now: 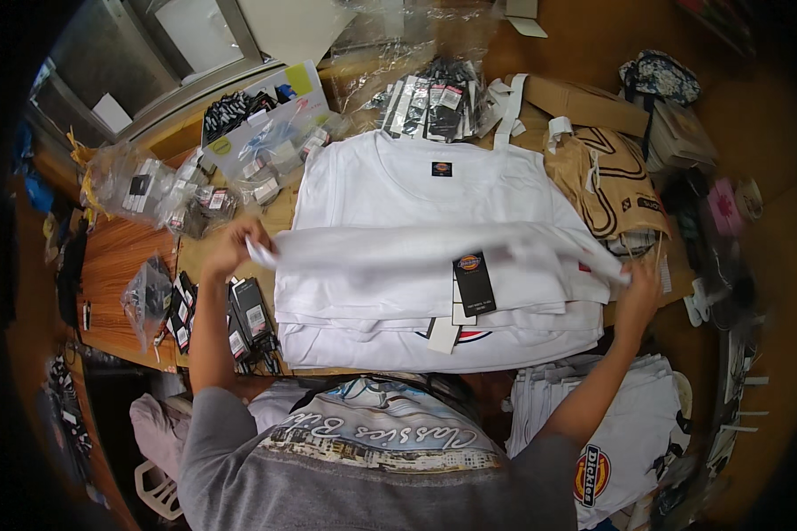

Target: The person repeatedly picks up white t-shirts, attaches tags to the collar area, and stacks them on a table. The person also handles plastic packaging and cardboard inserts, placing them aside or into a bag.

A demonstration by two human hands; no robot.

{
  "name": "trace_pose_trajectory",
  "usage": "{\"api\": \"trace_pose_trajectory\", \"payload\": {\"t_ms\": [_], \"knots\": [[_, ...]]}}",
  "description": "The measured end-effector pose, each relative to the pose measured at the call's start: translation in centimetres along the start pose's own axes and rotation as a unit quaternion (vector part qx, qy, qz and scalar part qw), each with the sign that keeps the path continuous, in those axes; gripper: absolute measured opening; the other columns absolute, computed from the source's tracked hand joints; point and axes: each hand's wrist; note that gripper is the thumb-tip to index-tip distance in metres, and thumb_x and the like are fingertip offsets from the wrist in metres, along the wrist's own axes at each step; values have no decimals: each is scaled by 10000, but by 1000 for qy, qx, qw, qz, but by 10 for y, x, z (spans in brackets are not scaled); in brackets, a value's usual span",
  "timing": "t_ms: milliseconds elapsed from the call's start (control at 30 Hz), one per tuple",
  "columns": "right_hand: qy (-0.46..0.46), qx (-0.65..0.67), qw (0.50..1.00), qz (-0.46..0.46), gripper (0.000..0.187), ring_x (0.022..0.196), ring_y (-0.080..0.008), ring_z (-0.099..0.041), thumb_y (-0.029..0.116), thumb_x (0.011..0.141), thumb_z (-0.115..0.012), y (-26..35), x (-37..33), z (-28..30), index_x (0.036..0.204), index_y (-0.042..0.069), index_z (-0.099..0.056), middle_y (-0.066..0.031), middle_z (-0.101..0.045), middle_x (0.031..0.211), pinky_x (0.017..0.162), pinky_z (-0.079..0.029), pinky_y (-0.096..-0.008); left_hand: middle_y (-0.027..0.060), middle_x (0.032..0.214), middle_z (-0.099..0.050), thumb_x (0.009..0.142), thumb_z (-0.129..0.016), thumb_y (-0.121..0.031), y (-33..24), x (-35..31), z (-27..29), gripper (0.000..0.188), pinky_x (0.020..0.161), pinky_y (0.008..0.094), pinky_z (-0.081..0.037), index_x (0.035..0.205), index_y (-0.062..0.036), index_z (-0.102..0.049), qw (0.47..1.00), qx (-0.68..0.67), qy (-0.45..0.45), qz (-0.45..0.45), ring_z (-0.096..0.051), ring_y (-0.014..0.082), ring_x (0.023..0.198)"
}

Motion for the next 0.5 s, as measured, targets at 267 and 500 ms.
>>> {"api": "trace_pose_trajectory", "payload": {"t_ms": [267,500], "knots": [[75,-50,996,14,125,808,-269,-489,23,685,-450,25,-28,-15,729,80,-552,-88,-514,798,671,-368,-401,38,776,-571,698,-445,69,-28,-60,-9,146,747,278,-398,780,-2,-542,960,270,1,72,-526,140,801],[81,136,973,165,442,1202,-288,-216,268,761,-511,110,-21,-55,1188,222,-408,-15,-277,1300,950,-213,-432,131,730,-595,645,-468,56,4,-105,40,205,615,291,-441,804,-6,-580,794,534,-170,236,-576,227,686]]}}
Point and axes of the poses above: each hand's wrist, its own x-axis towards the middle knuckle, its own z-axis out of the back of the hand, y = z × x
